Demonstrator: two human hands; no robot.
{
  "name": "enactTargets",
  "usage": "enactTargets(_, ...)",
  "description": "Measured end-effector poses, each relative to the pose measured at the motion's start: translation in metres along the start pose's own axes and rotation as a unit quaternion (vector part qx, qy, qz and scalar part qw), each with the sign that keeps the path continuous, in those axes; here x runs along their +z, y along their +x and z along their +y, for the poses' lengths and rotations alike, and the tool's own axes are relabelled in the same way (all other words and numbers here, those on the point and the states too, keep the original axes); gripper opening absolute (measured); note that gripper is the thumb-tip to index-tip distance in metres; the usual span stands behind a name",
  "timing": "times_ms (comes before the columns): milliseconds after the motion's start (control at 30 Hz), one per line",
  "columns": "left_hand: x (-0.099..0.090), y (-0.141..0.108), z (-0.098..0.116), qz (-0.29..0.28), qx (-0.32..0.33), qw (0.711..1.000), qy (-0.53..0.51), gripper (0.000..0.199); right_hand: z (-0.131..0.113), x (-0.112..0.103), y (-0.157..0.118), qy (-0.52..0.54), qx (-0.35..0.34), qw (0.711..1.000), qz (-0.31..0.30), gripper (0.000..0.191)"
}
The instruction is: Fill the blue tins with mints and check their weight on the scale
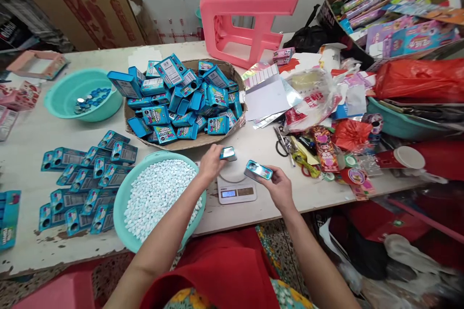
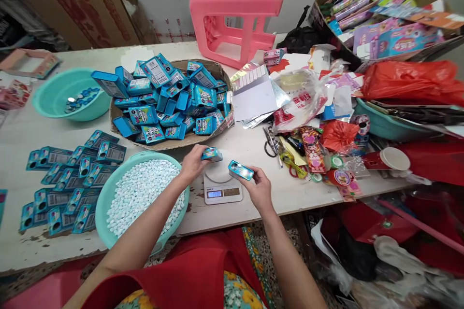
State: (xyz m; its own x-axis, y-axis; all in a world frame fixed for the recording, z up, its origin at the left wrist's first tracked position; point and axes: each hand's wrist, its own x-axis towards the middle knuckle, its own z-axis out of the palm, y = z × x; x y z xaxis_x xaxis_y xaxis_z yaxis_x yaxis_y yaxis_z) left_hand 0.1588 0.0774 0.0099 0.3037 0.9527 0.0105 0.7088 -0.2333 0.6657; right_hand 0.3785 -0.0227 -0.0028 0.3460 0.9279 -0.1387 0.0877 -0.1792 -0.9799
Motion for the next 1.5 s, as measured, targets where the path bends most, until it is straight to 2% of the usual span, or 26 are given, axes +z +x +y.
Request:
enactTargets(100,-0.036,-0.022,-0.005,0.086,-0.01,0.994,-0.072,0.039,0.016,0.032,0.014,0.031,-0.011,0.999,-0.031,0.045)
enactTargets(233,-0.073,-0.062,0.0,0.108,-0.02,0.985,-0.132,0.038,0.02,0.057,0.018,0.002,-0.029,0.997,-0.068,0.043)
enactTargets(300,-0.08,-0.081,0.005,0.105,-0.026,0.982,-0.158,0.036,0.009,0.061,0.01,-0.071,-0.087,0.992,-0.054,0.046)
enactTargets(367,-0.081,-0.098,0.009,0.1,-0.035,0.976,-0.192,0.035,-0.009,0.064,-0.004,-0.147,-0.175,0.972,-0.049,0.057)
enactTargets(400,-0.08,-0.106,0.01,0.097,-0.041,0.971,-0.214,0.035,-0.019,0.067,-0.013,-0.171,-0.212,0.96,-0.071,0.064)
enactTargets(467,-0.077,-0.121,0.01,0.086,-0.053,0.959,-0.264,0.037,-0.038,0.077,-0.031,-0.185,-0.238,0.937,-0.177,0.069)
enactTargets(533,-0.074,-0.133,0.007,0.077,-0.077,0.937,-0.331,0.039,-0.052,0.091,-0.046,-0.177,-0.208,0.917,-0.29,0.054)
enactTargets(600,-0.074,-0.143,0.003,0.089,-0.116,0.89,-0.432,0.042,-0.063,0.104,-0.055,-0.174,-0.175,0.909,-0.335,0.035)
enactTargets(633,-0.075,-0.146,0.001,0.107,-0.139,0.852,-0.494,0.043,-0.068,0.109,-0.058,-0.176,-0.171,0.908,-0.34,0.03)
enactTargets(767,-0.086,-0.151,-0.006,0.178,-0.202,0.639,-0.721,0.059,-0.089,0.125,-0.065,-0.195,-0.224,0.896,-0.329,0.028)
enactTargets(833,-0.09,-0.147,-0.011,0.202,-0.229,0.553,-0.775,0.059,-0.093,0.133,-0.066,-0.223,-0.248,0.884,-0.328,0.028)
enactTargets(933,-0.086,-0.141,-0.023,0.242,-0.291,0.47,-0.797,0.045,-0.087,0.142,-0.065,-0.275,-0.253,0.868,-0.327,0.028)
enactTargets(1000,-0.081,-0.139,-0.031,0.257,-0.312,0.442,-0.801,0.034,-0.079,0.147,-0.063,-0.286,-0.242,0.866,-0.33,0.03)
enactTargets(1167,-0.083,-0.146,-0.039,0.276,-0.292,0.439,-0.804,0.02,-0.071,0.153,-0.061,-0.233,-0.183,0.894,-0.337,0.031)
enactTargets(1200,-0.085,-0.148,-0.038,0.277,-0.287,0.446,-0.801,0.02,-0.069,0.154,-0.061,-0.218,-0.169,0.901,-0.336,0.032)
enactTargets(1267,-0.09,-0.152,-0.036,0.272,-0.264,0.482,-0.79,0.017,-0.066,0.155,-0.061,-0.186,-0.143,0.913,-0.333,0.035)
enactTargets(1333,-0.094,-0.155,-0.036,0.268,-0.239,0.544,-0.758,0.017,-0.06,0.154,-0.061,-0.135,-0.107,0.925,-0.338,0.038)
enactTargets(1367,-0.096,-0.157,-0.037,0.269,-0.238,0.586,-0.726,0.019,-0.057,0.154,-0.061,-0.099,-0.081,0.931,-0.342,0.04)
enactTargets(1433,-0.102,-0.162,-0.042,0.279,-0.259,0.687,-0.619,0.024,-0.05,0.153,-0.06,-0.029,-0.029,0.939,-0.341,0.041)
enactTargets(1500,-0.111,-0.168,-0.046,0.285,-0.267,0.782,-0.486,0.032,-0.045,0.155,-0.059,0.007,-0.008,0.945,-0.327,0.041)
